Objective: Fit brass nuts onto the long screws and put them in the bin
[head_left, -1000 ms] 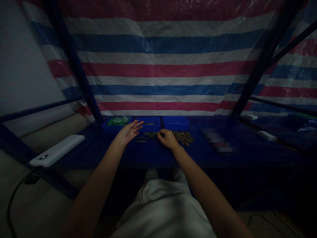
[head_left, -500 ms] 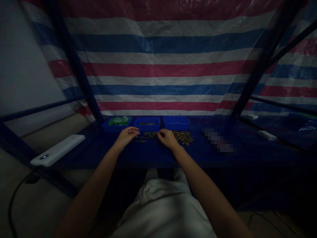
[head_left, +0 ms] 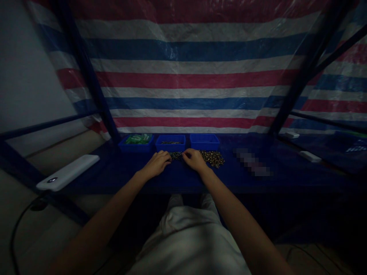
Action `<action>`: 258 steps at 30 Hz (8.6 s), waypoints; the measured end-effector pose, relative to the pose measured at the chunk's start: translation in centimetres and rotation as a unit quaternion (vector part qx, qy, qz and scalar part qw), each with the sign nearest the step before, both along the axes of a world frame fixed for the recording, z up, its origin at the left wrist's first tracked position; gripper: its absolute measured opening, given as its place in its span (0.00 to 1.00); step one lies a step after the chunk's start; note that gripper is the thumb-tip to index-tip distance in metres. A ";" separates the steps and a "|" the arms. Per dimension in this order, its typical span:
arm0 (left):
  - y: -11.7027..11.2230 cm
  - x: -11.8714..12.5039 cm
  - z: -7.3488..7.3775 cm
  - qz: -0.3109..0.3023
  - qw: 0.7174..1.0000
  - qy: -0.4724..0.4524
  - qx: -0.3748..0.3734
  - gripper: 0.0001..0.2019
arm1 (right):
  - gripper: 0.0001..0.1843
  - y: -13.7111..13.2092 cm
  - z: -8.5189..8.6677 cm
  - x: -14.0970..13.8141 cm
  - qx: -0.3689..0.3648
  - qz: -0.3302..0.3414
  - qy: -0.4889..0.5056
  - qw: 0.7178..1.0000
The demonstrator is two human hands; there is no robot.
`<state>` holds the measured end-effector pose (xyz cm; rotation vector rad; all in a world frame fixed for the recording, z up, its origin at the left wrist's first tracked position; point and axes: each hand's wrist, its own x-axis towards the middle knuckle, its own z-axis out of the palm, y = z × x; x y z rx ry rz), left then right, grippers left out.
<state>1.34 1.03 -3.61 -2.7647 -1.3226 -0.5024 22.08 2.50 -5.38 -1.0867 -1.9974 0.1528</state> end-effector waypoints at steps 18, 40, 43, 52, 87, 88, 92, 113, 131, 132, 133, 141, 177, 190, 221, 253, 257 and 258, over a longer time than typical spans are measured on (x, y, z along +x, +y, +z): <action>1.8 -0.5 -1.0 -0.007 0.986 -0.124 0.108 0.11 | 0.09 0.2 -0.2 0.0 -0.004 0.000 -0.003 1.000; 1.5 -6.6 0.5 0.147 0.989 0.008 0.027 0.11 | 0.08 0.1 -0.2 0.1 0.001 0.005 -0.003 1.000; 1.1 -6.3 1.0 0.158 0.981 0.096 0.056 0.13 | 0.09 0.2 -0.2 0.1 0.000 0.002 -0.007 1.000; 1.9 -4.9 1.5 0.249 0.932 -0.257 -0.054 0.05 | 0.08 -0.1 0.0 0.0 0.001 0.000 -0.003 1.000; 5.1 -2.7 2.4 0.251 0.778 -0.510 -0.267 0.10 | 0.08 -0.1 0.0 0.1 -0.004 0.001 0.004 1.000; 4.8 -2.8 2.4 0.247 0.790 -0.498 -0.257 0.10 | 0.08 0.0 0.0 0.1 -0.004 0.003 0.004 1.000; 3.6 -2.9 2.0 0.190 0.851 -0.435 -0.223 0.11 | 0.08 0.0 -0.1 0.1 -0.005 0.009 0.011 1.000; 0.0 0.1 1.2 -0.038 0.994 0.092 0.039 0.11 | 0.09 0.1 -0.1 0.0 -0.002 0.003 0.010 1.000; 0.8 -1.0 1.1 -0.027 0.999 0.034 0.021 0.09 | 0.09 -0.1 0.0 0.1 -0.006 0.002 0.003 1.000; 0.9 -1.2 1.3 -0.026 0.999 0.031 0.019 0.09 | 0.09 0.0 0.0 0.1 -0.005 0.000 0.002 1.000; 1.0 -1.4 1.5 -0.026 0.999 0.034 0.016 0.08 | 0.09 0.0 0.0 0.1 -0.002 -0.001 0.002 1.000; 1.2 -2.2 1.6 -0.043 0.996 0.079 -0.008 0.02 | 0.09 0.0 -0.1 0.0 -0.001 0.002 0.009 1.000; 0.2 -0.4 -0.1 0.094 0.946 -0.293 -0.101 0.06 | 0.09 -0.3 0.3 0.1 -0.003 0.005 0.005 1.000; -2.1 -4.1 1.3 0.141 0.977 -0.137 -0.083 0.03 | 0.08 -0.2 0.1 0.1 -0.009 0.012 0.015 1.000; -1.5 -1.2 2.3 -0.046 0.706 -0.683 -0.181 0.16 | 0.09 0.1 -0.2 0.2 -0.008 0.003 0.010 1.000; 1.8 -1.4 2.2 0.064 0.976 -0.080 -0.193 0.09 | 0.09 0.0 0.1 0.1 -0.004 0.005 0.002 1.000; 1.1 -1.2 2.3 0.097 0.989 0.069 -0.088 0.09 | 0.09 0.1 -0.1 0.0 0.000 -0.001 0.000 1.000; 1.0 -1.2 2.3 0.099 0.988 0.088 -0.075 0.09 | 0.09 0.1 -0.1 0.1 0.000 0.000 0.000 1.000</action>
